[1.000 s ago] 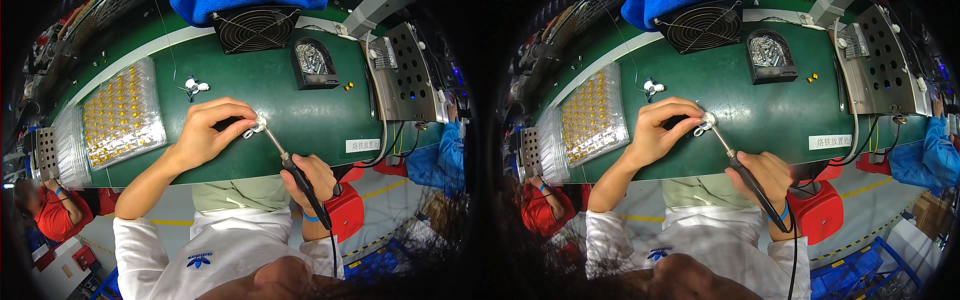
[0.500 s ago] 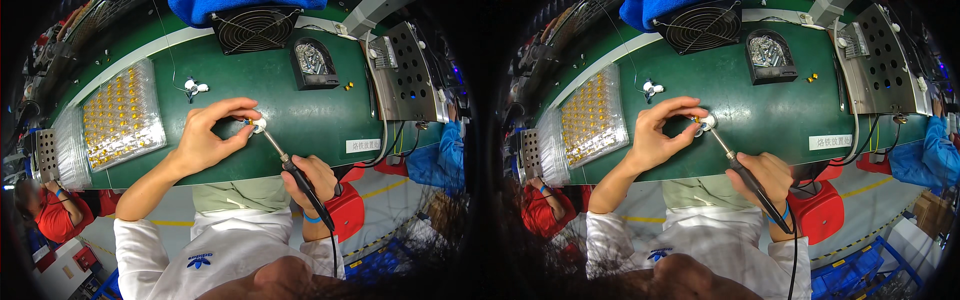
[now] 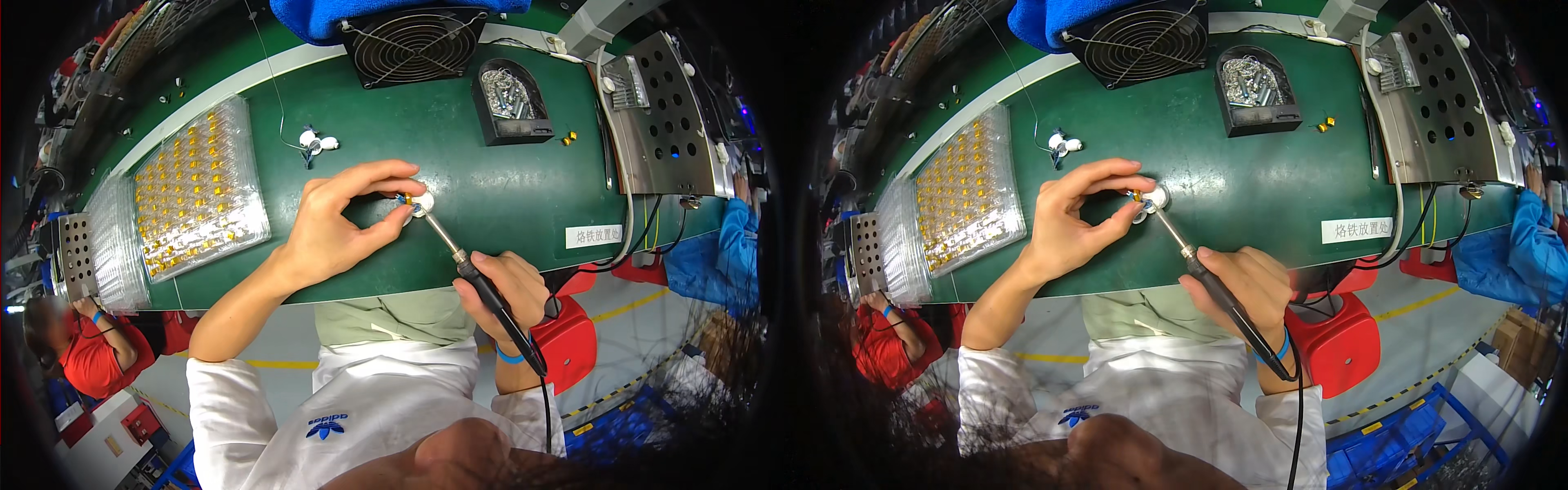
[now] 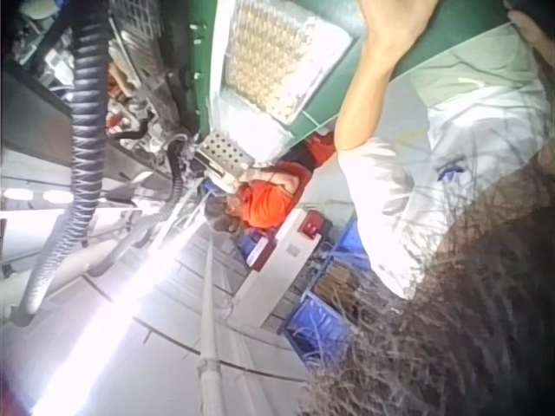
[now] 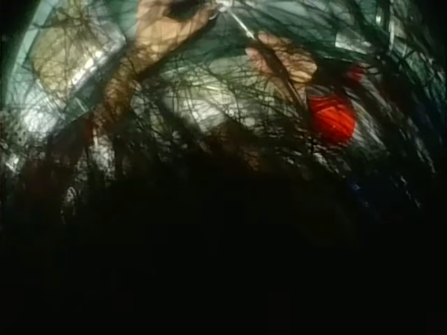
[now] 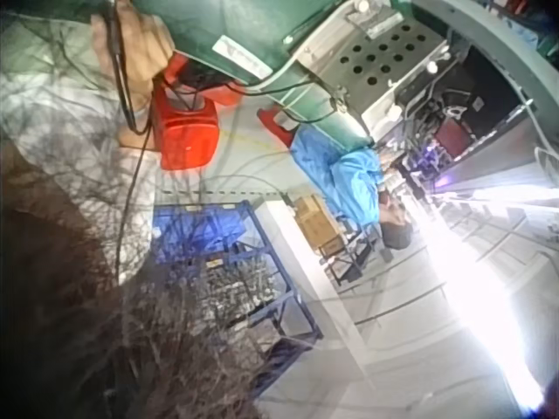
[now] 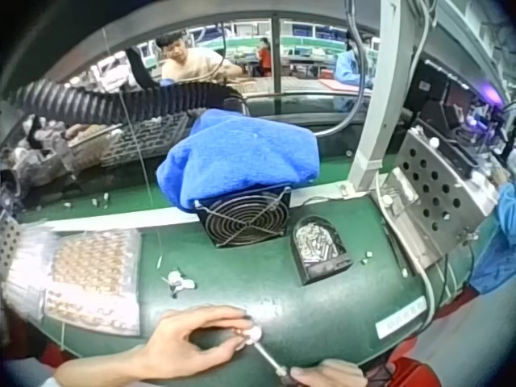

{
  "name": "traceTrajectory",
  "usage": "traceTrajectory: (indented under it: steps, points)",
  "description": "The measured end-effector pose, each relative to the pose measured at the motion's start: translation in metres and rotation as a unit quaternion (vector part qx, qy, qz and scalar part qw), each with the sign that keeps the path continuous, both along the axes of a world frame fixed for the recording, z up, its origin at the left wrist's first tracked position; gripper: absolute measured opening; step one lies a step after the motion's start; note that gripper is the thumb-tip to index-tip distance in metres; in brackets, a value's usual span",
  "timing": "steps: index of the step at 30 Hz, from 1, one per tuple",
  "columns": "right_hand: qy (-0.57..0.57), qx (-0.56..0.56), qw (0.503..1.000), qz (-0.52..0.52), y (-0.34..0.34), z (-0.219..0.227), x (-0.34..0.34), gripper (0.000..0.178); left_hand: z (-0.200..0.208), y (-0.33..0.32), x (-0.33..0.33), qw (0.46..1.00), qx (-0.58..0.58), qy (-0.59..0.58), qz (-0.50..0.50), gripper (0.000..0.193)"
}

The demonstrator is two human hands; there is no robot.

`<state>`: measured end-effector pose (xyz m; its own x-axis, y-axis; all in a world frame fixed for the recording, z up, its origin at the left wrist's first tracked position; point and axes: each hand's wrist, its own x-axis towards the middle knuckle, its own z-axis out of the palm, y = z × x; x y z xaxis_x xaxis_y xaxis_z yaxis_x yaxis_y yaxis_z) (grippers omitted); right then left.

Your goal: Soldering electronic components onto circular bases at a factory workstation.

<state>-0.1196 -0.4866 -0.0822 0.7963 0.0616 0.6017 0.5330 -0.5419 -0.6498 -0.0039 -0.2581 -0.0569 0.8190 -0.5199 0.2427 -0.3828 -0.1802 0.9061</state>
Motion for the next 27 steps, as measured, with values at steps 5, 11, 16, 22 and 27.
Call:
traceTrajectory:
  steps: [5,11,16,22,27]
  points:
    - [-0.003,0.006,1.0,0.004,0.0008,0.0004,0.001,0.033,0.0003,0.0008,-0.0002,1.0,0.003,0.001,0.001,0.044]
    - [-0.001,0.006,1.0,0.002,0.001,0.0005,0.0002,0.033,0.0015,0.0003,-0.0002,1.0,0.009,-0.005,0.001,0.043]
    - [-0.001,0.003,1.0,0.007,0.0002,-0.0002,0.0007,0.035,0.0014,0.0001,-0.0003,1.0,0.009,-0.004,-0.001,0.044]
    - [-0.009,0.005,1.0,0.006,-0.0004,-0.0014,0.0007,0.035,0.0007,-0.0003,-0.0009,1.0,0.003,-0.003,0.0,0.043]
    - [-0.02,0.017,1.0,0.0,-0.0018,-0.0042,-0.0008,0.034,0.003,-0.0007,-0.0009,1.0,0.011,-0.008,-0.002,0.043]
